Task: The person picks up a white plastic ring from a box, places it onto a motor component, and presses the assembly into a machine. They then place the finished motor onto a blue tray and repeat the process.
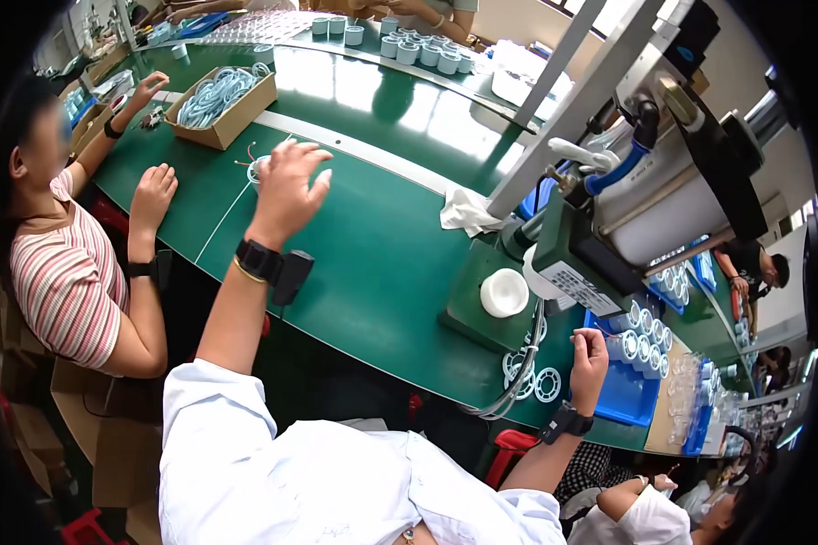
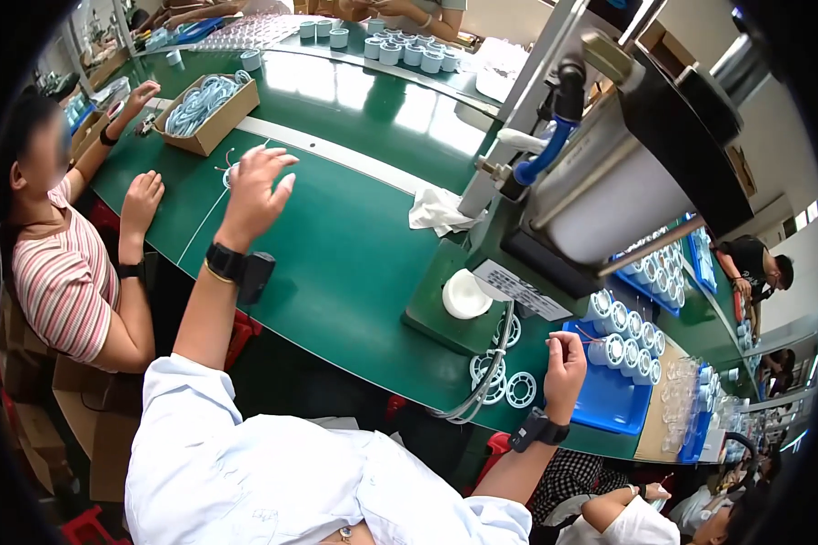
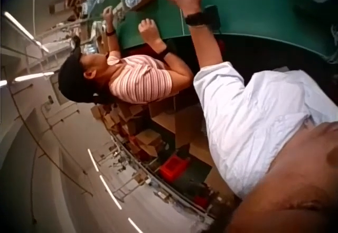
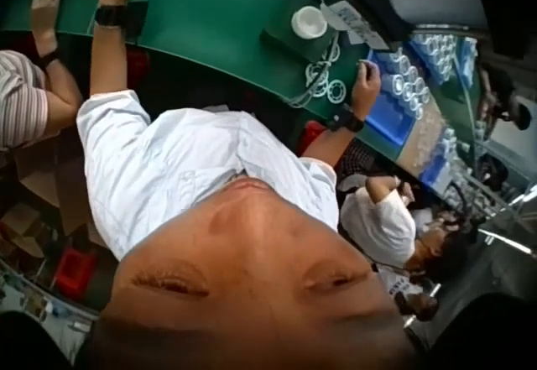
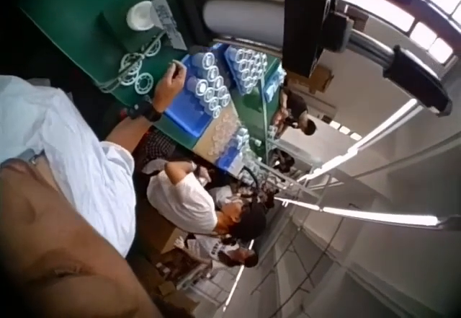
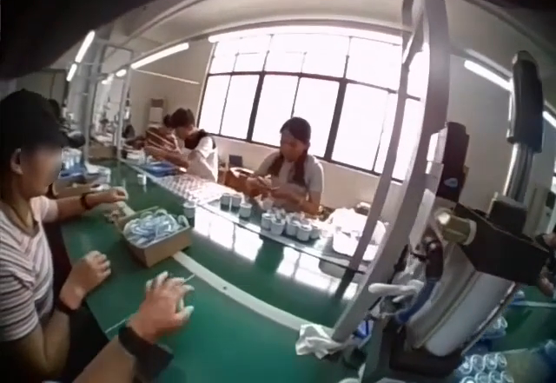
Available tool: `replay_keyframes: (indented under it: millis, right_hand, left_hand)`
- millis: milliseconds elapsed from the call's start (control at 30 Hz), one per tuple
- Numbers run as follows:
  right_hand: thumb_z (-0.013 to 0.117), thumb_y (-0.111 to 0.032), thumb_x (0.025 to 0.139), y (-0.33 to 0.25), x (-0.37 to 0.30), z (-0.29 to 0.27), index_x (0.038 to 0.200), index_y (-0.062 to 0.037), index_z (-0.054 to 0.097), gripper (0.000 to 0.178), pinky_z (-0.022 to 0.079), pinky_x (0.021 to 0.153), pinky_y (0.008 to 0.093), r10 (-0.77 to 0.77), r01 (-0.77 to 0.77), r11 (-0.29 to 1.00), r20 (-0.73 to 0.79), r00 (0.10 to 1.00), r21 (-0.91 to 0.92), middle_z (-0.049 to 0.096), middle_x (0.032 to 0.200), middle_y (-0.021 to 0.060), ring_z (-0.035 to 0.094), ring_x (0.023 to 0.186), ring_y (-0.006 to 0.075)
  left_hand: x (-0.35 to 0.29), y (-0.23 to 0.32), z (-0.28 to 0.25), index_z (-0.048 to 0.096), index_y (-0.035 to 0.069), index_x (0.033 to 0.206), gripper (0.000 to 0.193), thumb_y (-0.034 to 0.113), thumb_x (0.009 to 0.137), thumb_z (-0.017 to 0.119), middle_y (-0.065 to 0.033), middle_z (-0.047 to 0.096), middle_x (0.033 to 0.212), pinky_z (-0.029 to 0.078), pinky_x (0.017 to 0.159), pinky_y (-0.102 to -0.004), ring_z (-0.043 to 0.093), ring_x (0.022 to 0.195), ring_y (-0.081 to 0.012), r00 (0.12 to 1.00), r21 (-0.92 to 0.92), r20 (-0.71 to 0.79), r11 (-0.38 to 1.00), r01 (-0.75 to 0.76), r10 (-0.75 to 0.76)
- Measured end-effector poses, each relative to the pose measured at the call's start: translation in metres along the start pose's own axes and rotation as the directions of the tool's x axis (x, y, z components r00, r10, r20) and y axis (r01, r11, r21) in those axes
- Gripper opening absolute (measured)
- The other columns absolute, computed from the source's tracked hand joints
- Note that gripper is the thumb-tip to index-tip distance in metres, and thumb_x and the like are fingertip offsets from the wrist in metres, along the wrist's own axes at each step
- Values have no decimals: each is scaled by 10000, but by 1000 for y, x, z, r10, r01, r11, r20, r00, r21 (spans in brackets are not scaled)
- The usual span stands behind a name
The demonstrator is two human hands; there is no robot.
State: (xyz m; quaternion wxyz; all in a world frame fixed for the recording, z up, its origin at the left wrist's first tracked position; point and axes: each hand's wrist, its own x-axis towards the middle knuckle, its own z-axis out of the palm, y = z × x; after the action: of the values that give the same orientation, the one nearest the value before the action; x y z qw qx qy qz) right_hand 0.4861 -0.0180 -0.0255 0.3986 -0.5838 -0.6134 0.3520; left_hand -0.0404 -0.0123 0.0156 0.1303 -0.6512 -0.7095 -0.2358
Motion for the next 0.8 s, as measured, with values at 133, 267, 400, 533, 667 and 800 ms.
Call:
replay_keyframes:
  millis: [133,267,400,533,667,800]
  right_hand:
    - [545,-86,963,10,-9,-12,958,-7,594,93,427,754,209,56,-56,998,-3,998,16,581,860,9,540,826,85]
    - [551,-83,955,19,-6,-18,957,-3,598,93,425,717,214,48,-46,998,-31,998,49,597,842,18,538,791,86]
    - [550,-84,957,18,5,-14,956,-4,600,95,427,723,214,20,-20,1000,-29,999,13,595,838,18,542,796,88]
    - [548,-86,957,8,19,-5,953,-5,600,97,424,717,214,-16,16,1000,-12,1000,0,596,841,16,540,791,85]
    - [548,-87,956,-6,41,2,954,-8,600,94,418,702,210,-51,51,999,13,999,-11,597,843,13,535,786,78]
    - [549,-87,955,-21,70,5,957,-12,600,90,406,676,205,-107,108,994,25,994,-24,597,837,7,520,761,70]
  left_hand:
    - [-15,-39,-20,570,184,1284,443,214,844,620,-78,540,1323,325,1052,-486,438,1286,-267,965,248,148,952,178,-219]
    - [-22,-47,-30,554,168,1302,487,180,824,649,-87,527,1317,333,1067,-445,438,1289,-268,925,-347,354,899,268,-139]
    - [-22,10,-51,533,156,1326,617,211,752,753,-83,570,1213,365,1002,-407,509,1187,-277,893,-247,446,950,191,-63]
    - [-38,60,-35,528,107,1297,736,318,666,841,-74,616,1101,374,929,-407,563,1052,-273,988,-24,76,991,-133,134]
    - [-44,88,-15,529,77,1267,752,335,648,870,-95,625,1083,392,936,-395,583,1026,-302,925,-462,377,875,146,45]
    - [-34,88,0,516,75,1274,752,291,654,882,-115,620,1111,427,939,-380,595,1026,-315,962,-609,261,787,97,84]
